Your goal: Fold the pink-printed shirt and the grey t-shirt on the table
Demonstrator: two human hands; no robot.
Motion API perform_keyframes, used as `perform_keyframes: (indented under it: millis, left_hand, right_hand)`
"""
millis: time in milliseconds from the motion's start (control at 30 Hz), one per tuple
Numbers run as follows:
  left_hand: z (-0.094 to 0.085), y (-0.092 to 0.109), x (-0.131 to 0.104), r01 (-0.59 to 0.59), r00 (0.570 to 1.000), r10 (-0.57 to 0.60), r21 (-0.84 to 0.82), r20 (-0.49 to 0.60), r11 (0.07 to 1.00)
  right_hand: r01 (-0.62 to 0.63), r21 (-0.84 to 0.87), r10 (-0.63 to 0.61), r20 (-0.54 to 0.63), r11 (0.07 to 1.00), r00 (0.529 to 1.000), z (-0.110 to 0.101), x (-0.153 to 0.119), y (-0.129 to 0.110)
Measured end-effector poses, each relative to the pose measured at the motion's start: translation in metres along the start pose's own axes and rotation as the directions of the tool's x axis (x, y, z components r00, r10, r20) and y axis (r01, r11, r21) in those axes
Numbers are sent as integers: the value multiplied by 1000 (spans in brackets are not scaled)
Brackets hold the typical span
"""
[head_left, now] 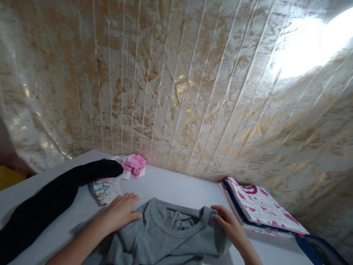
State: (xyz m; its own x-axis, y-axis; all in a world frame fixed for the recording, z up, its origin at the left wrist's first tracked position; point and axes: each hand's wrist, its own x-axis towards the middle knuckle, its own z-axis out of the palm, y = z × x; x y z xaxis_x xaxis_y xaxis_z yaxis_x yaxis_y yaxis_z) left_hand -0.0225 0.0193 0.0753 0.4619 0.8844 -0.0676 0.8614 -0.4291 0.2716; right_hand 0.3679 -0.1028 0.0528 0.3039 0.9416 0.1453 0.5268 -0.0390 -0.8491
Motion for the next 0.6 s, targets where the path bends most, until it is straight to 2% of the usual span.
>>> perform_keyframes:
  millis: [167, 333, 500, 600]
  left_hand:
    - [15, 13, 1, 33, 999, -33, 5, -18, 999]
    - [20, 10, 7, 20, 998, -25, -92, -54, 996]
    - [8, 12, 12, -101, 981, 52, -255, -189, 962]
    - [-8, 15, 10, -194, 933, 67, -337, -354, 921]
  right_hand:
    - [-126, 67, 121, 72, 990, 990, -6, -3, 12]
    - [-170, 14, 164, 207, 985, 965, 12, -3, 6]
    - [-151, 142, 108, 268, 978, 957, 23, -3, -3]
    - [-197, 175, 121, 368, 965, 922, 20, -7, -4]
